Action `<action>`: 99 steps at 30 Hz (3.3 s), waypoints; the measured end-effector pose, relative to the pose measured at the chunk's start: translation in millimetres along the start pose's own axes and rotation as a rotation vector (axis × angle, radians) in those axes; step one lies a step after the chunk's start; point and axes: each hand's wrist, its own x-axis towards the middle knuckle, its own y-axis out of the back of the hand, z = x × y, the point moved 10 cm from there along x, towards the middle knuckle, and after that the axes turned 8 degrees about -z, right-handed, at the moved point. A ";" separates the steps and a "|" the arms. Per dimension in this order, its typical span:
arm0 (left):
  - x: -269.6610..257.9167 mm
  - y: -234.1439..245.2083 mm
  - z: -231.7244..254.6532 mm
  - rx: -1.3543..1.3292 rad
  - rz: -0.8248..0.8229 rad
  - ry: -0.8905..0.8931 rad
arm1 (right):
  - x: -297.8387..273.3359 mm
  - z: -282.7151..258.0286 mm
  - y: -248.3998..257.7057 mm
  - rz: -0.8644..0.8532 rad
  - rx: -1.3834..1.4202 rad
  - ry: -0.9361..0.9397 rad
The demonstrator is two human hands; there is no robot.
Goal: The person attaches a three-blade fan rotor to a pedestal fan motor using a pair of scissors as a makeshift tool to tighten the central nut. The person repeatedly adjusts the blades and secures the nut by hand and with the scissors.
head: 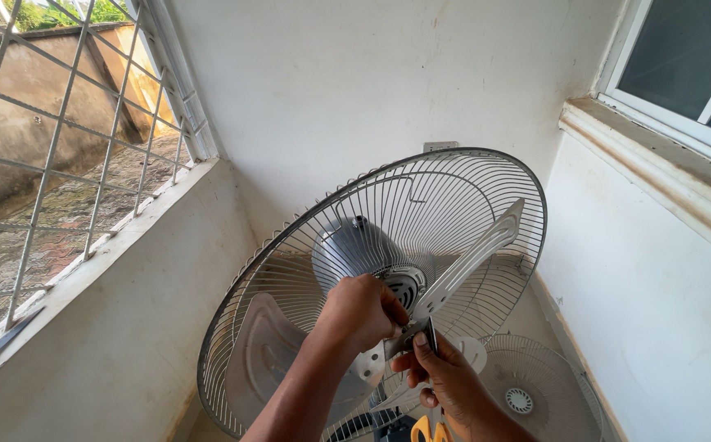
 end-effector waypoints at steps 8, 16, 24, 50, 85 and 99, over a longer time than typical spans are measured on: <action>0.3 -3.1 -5.9 -0.062 -0.024 0.030 | 1.4 1.7 3.7 -0.001 0.008 0.014; 5.1 -3.4 -1.6 0.041 0.009 0.009 | -0.6 -0.2 4.1 0.007 0.006 0.015; 6.2 -3.3 2.1 0.039 0.003 0.012 | -2.7 -2.2 0.6 0.009 -0.003 0.000; -37.7 27.9 26.7 -0.029 0.240 -0.111 | -11.5 -3.8 3.4 0.041 0.039 0.022; -49.3 -160.3 38.6 -1.157 -0.281 -0.223 | -105.7 -54.5 20.8 -0.010 0.053 0.098; -69.6 -174.6 -1.1 -1.553 0.044 0.293 | -139.0 -106.5 19.3 -0.023 -0.678 0.459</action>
